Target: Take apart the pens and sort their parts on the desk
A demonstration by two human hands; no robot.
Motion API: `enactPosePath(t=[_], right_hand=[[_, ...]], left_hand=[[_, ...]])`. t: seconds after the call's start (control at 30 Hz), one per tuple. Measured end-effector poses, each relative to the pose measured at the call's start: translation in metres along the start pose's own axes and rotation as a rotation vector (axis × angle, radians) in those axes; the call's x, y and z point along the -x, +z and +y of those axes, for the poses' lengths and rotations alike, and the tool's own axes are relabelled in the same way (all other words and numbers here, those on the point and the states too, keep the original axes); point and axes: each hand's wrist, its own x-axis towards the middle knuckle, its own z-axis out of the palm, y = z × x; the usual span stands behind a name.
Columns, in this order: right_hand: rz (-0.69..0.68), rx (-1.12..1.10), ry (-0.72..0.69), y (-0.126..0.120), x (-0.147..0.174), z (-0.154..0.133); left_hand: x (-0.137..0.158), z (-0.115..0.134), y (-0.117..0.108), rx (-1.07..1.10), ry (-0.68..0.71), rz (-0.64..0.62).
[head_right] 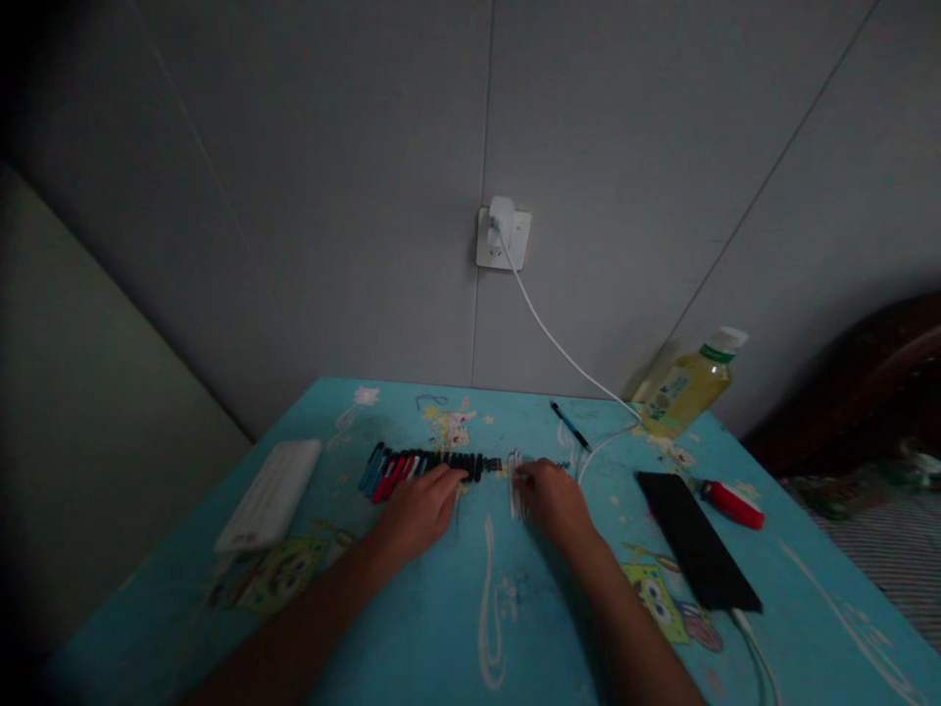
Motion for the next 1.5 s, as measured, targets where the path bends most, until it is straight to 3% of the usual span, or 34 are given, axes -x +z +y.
enactPosePath(t=[0.27,0.67,1.5], right_hand=[[-0.009,-0.022,-0.023,-0.001,0.000,0.001],[-0.245,-0.196,-0.059,-0.009,0.012,0.030],[-0.233,-0.139,-0.092,-0.007,0.007,0.023]], left_hand=[[0.001,0.001,-0.002,-0.011,0.022,0.000],[0.001,-0.001,-0.001,-0.022,0.059,0.005],[0.000,-0.002,0.001,-0.039,0.080,-0.002]])
